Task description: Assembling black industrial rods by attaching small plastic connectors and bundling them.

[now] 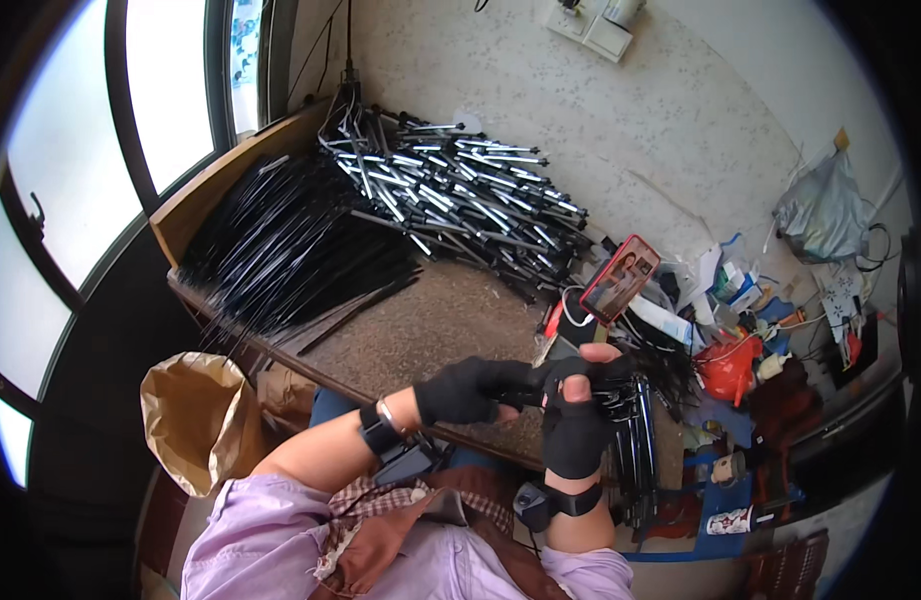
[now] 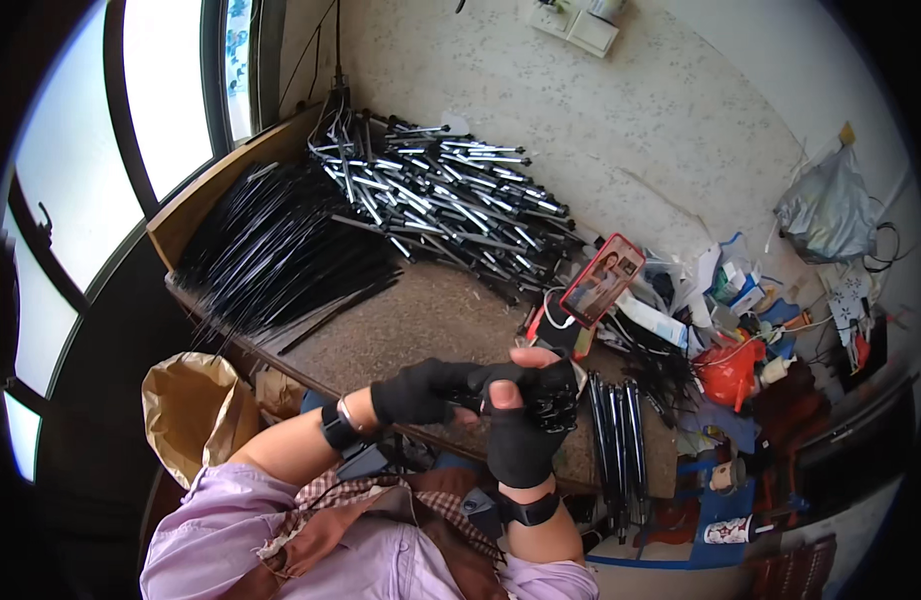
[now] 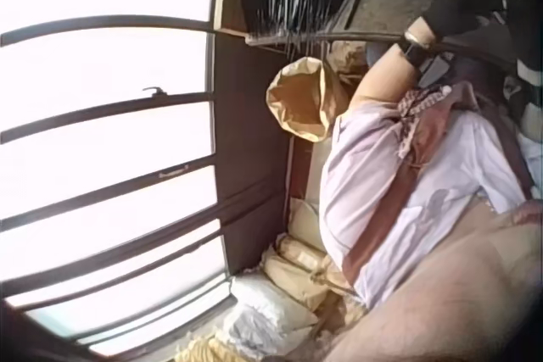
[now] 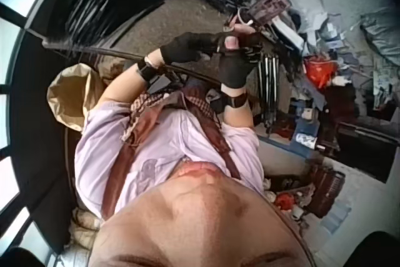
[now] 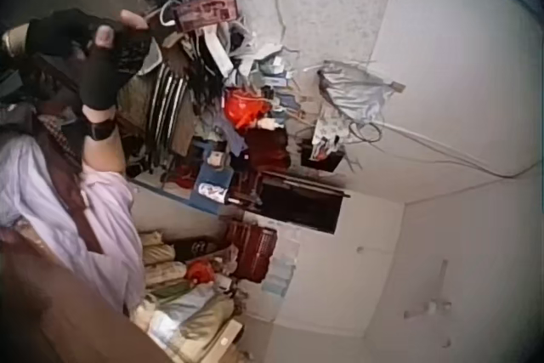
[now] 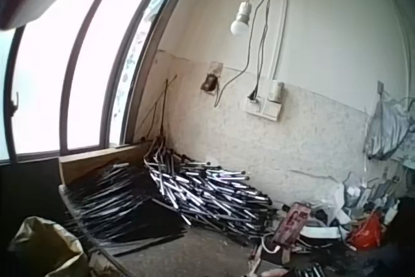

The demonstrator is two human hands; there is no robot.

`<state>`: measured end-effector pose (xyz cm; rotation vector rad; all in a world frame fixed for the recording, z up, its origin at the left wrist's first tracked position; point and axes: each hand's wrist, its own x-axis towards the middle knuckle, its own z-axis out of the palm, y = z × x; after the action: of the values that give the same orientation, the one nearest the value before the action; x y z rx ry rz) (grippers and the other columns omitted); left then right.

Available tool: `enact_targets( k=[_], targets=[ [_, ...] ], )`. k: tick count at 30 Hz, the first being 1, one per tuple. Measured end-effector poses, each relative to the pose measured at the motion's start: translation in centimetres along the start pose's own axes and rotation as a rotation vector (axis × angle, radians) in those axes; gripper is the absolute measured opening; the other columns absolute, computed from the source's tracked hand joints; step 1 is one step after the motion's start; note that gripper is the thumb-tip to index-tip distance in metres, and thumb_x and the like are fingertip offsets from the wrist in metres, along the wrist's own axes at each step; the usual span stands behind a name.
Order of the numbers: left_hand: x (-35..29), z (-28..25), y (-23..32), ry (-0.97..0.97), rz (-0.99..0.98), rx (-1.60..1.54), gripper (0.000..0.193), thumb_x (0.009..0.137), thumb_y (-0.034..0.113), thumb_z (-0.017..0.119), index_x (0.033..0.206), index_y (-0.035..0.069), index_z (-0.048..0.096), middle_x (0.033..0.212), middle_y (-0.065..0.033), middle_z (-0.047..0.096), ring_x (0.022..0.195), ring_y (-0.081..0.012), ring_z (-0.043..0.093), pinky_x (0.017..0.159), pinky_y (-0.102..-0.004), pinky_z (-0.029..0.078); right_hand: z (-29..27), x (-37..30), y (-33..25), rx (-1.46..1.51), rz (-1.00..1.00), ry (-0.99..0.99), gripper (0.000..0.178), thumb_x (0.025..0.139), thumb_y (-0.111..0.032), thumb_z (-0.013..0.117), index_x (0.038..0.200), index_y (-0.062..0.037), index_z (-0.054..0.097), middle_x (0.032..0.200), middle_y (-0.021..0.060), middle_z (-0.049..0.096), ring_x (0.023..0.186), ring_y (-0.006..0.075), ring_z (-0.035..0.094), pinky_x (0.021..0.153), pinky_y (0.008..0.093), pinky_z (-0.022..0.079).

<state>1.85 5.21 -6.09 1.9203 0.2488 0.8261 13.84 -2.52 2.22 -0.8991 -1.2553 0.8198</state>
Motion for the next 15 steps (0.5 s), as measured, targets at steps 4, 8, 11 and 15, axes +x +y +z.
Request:
enact_targets(
  k=[4,8,11,15],
  targets=[
    [-4.0,0.4,-3.3,0.262,-0.064,-0.179,0.049,0.078,0.015,0.067,0.122,0.006,0.048,0.094,-0.0119,0.062,0.085,-0.0200,0.061,0.077,-0.0317,0.046,0.4,0.4,2.3,0.079,-0.091,0.069,0.044,0.077,-0.024,0.071,0.108,-0.0047,0.046,0.081,0.0016,0.055,0.076,0.0114,0.056,0.072,0.0246,0.045],
    [-7.0,0.6,-3.5,0.300,-0.213,-0.045,0.034,0.084,0.021,0.060,0.111,0.003,0.050,0.088,-0.0100,0.059,0.080,-0.0163,0.058,0.075,-0.0307,0.046,-0.2,1.1,1.6,-0.074,-0.193,0.084,0.039,0.078,-0.025,0.069,0.104,-0.0069,0.047,0.076,0.0005,0.052,0.067,0.0117,0.054,0.064,0.0254,0.045],
    [-9.9,2.9,-4.0,0.098,-0.382,-0.247,0.025,0.090,0.027,0.052,0.097,0.002,0.053,0.081,-0.0057,0.056,0.073,-0.0135,0.054,0.069,-0.0287,0.044,0.0,2.7,0.3,0.372,-0.153,0.122,0.038,0.079,-0.028,0.067,0.107,-0.0079,0.050,0.076,0.0010,0.051,0.063,0.0118,0.051,0.060,0.0270,0.044],
    [-12.5,6.3,-5.8,-0.126,-0.481,-0.319,0.027,0.093,0.029,0.047,0.086,0.004,0.053,0.073,-0.0006,0.052,0.065,-0.0100,0.049,0.061,-0.0250,0.042,-2.0,2.9,6.1,-0.149,0.081,0.190,0.039,0.083,-0.023,0.062,0.116,-0.0051,0.049,0.079,0.0037,0.059,0.065,0.0161,0.056,0.060,0.0291,0.046]
  ],
)
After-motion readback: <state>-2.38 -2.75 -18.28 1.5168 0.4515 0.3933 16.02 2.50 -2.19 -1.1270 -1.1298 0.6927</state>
